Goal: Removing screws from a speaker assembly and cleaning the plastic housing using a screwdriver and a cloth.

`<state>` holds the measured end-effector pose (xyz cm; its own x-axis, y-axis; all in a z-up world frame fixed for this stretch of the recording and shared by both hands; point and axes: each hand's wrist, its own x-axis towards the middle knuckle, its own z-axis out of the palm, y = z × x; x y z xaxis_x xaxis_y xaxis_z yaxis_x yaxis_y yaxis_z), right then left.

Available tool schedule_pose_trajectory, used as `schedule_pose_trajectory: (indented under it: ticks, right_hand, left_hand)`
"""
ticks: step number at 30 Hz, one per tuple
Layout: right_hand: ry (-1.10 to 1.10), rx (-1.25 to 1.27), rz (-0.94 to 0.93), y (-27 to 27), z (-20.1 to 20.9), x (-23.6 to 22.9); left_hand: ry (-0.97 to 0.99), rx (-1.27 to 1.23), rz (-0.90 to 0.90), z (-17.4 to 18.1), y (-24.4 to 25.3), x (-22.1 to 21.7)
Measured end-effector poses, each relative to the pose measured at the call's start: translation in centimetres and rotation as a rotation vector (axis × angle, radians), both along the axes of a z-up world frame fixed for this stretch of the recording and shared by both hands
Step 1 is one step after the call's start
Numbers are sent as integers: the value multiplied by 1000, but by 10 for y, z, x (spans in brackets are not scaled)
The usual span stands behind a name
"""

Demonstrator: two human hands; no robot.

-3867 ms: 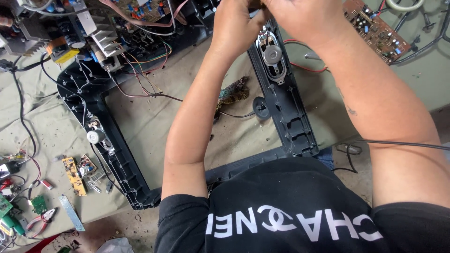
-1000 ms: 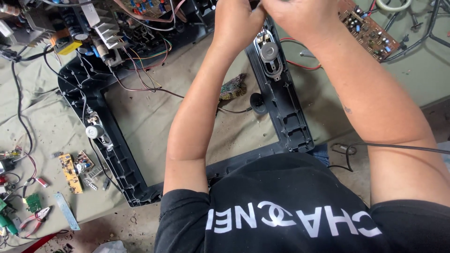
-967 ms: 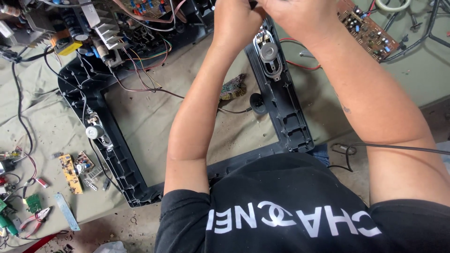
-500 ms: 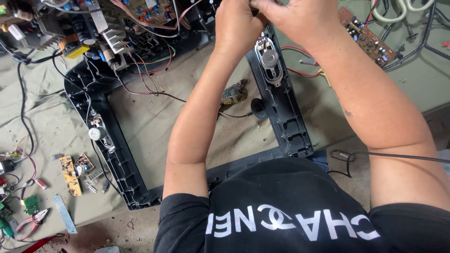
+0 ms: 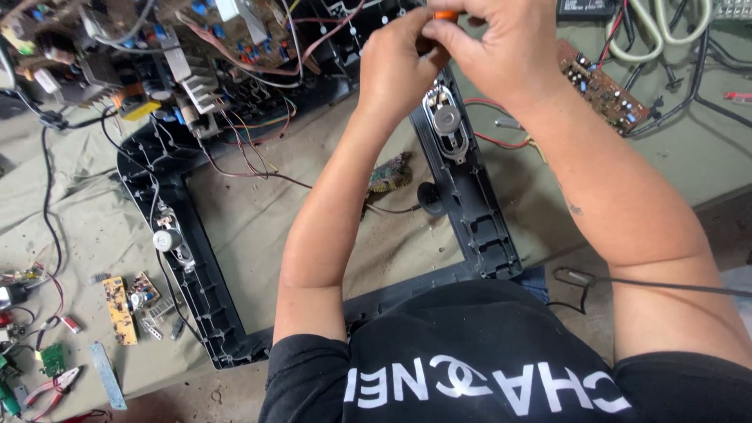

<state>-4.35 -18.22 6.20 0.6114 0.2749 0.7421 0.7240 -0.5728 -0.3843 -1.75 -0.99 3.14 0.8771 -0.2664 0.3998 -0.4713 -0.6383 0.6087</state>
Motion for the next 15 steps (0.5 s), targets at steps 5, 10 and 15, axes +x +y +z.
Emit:
schedule_pose_trajectory:
  ticks: [5,10,15]
  right_hand:
    - [112,93,77,0,10,-2]
    - [75,47,-13,-4,-2,4]
    - [122,71,124,-1,13,-4]
  left_hand:
    - [101,-71,-158,14,4,-10]
    - [133,-38,-44,-2,4,-3]
    - [195,-248,-207,12,9,-13]
